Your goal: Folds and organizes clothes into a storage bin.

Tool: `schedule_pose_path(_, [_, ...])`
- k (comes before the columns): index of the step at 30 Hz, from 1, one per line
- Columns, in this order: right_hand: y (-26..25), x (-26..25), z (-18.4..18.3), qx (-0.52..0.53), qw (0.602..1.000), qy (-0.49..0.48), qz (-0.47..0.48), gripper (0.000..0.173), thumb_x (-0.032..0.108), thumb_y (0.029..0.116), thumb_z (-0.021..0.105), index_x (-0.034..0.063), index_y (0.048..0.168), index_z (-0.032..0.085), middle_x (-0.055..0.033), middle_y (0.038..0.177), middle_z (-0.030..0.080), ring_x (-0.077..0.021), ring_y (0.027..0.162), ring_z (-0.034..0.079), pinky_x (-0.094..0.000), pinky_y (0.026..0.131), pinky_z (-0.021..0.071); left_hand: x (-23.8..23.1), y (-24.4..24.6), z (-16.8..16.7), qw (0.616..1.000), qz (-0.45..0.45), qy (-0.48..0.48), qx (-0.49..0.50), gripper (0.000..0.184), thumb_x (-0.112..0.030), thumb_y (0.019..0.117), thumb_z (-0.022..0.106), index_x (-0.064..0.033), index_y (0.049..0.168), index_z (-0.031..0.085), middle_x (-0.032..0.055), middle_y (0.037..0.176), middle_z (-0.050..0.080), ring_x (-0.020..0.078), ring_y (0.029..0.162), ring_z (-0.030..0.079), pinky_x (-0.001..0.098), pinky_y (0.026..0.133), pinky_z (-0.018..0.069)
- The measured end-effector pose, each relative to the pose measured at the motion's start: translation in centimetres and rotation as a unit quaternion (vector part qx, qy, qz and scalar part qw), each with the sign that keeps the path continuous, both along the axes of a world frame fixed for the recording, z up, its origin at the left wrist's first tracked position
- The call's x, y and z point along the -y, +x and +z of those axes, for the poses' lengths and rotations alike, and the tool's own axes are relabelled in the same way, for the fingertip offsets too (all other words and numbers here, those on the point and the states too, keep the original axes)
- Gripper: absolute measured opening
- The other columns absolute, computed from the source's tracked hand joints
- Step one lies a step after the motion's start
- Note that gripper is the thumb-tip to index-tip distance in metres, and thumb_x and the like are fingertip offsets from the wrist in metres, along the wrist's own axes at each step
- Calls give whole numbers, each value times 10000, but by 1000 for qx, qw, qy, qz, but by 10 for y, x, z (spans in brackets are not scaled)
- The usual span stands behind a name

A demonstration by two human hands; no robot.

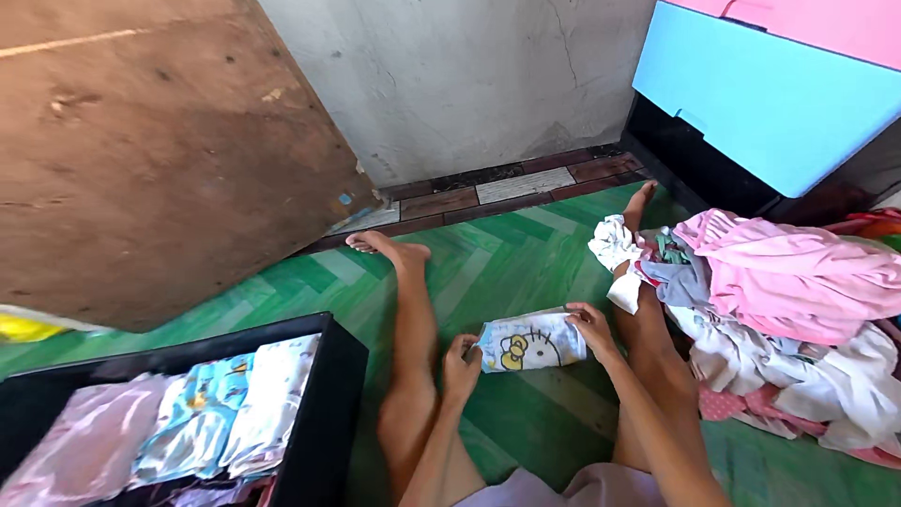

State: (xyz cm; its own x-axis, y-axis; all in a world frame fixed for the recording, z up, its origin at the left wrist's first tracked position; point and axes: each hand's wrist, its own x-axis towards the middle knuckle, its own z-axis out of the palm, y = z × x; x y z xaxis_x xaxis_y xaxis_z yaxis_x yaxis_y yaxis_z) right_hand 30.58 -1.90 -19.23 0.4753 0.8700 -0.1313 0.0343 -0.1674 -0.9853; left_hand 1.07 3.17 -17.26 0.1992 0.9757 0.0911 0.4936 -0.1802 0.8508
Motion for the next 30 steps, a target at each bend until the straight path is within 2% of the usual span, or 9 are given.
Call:
schedule_pose_path(4, [3, -15, -11, -2, 997, -67, 23, 649, 160, 916, 769, -23, 1461, 468, -241, 1279, 639, -296, 1105, 663, -432, 970, 545, -10, -1, -9, 997, 8, -68, -49, 323, -59, 972, 635, 37, 1280, 609, 213, 1191, 674, 293, 1033, 690, 447, 932, 564])
schedule_pose_path(8, [0, -15, -16, 60, 991, -114, 38, 614, 38, 912, 730, -13, 1466, 469, -258, 1255, 642, -337, 1071, 674, -459, 948, 551, -11, 5, -10, 990, -16, -110, -82, 405, -27, 961, 644, 14, 1358, 576, 208, 1297, 645, 310, 1113, 674, 460, 987, 540])
schedule_pose_path(11, [-3, -8, -15, 95, 989, -110, 20, 556, 35, 925, 712, -16, 1438, 505, -252, 1229, 657, -326, 1049, 686, -447, 940, 555, -7, 6, -8, 993, -13, -94, -77, 382, 0, 958, 636, 15, 1337, 594, 204, 1298, 647, 304, 1100, 680, 448, 980, 544])
schedule_pose_path(16, [-10, -8, -5, 201, 955, -212, 48, 638, 235, 905, 778, -51, 1409, 513, -309, 1429, 490, -425, 1325, 511, -501, 1106, 447, -6, 3, -12, 992, 5, -4, -126, 340, -79, 957, 662, 20, 1282, 643, 239, 1314, 612, 351, 1203, 611, 469, 1048, 497])
schedule_pose_path(21, [-13, -8, 6, 231, 921, -290, 116, 477, 318, 986, 669, -47, 1292, 635, -291, 1393, 547, -451, 1361, 464, -549, 1121, 403, 9, 12, -22, 978, -52, 148, -134, 254, -21, 899, 665, -2, 1145, 725, 222, 1321, 632, 388, 1240, 603, 518, 1044, 497])
schedule_pose_path(24, [-16, -2, 16, 203, 938, -250, 129, 444, 252, 1001, 637, -49, 1323, 585, -274, 1321, 595, -406, 1264, 566, -539, 1070, 453, 12, 21, -18, 982, -81, 153, -81, 248, -35, 905, 676, 2, 1146, 719, 202, 1299, 647, 332, 1217, 628, 456, 1039, 517])
schedule_pose_path(27, [-24, 9, 43, 122, 969, -180, 115, 532, 189, 986, 659, -32, 1423, 451, -247, 1218, 649, -347, 1102, 663, -500, 974, 527, 20, 35, 9, 992, -77, 91, -36, 240, -114, 935, 689, 28, 1129, 701, 174, 1078, 714, 228, 893, 721, 358, 782, 607])
schedule_pose_path(28, [-27, 12, 53, 83, 978, -158, 107, 598, 177, 981, 674, 10, 1478, 386, -232, 1188, 662, -321, 1024, 692, -477, 909, 562, 24, 40, 17, 992, -88, 83, -26, 314, -197, 923, 716, 28, 1139, 689, 167, 1058, 709, 212, 848, 718, 343, 729, 609])
schedule_pose_path(30, [-34, 15, 78, -21, 989, -109, 98, 683, 125, 975, 671, 113, 1559, 317, -218, 1142, 670, -285, 882, 719, -440, 761, 614, 38, 50, 31, 984, -128, 124, -24, 666, -460, 817, 798, 17, 1254, 639, 181, 1175, 665, 243, 977, 679, 385, 796, 586])
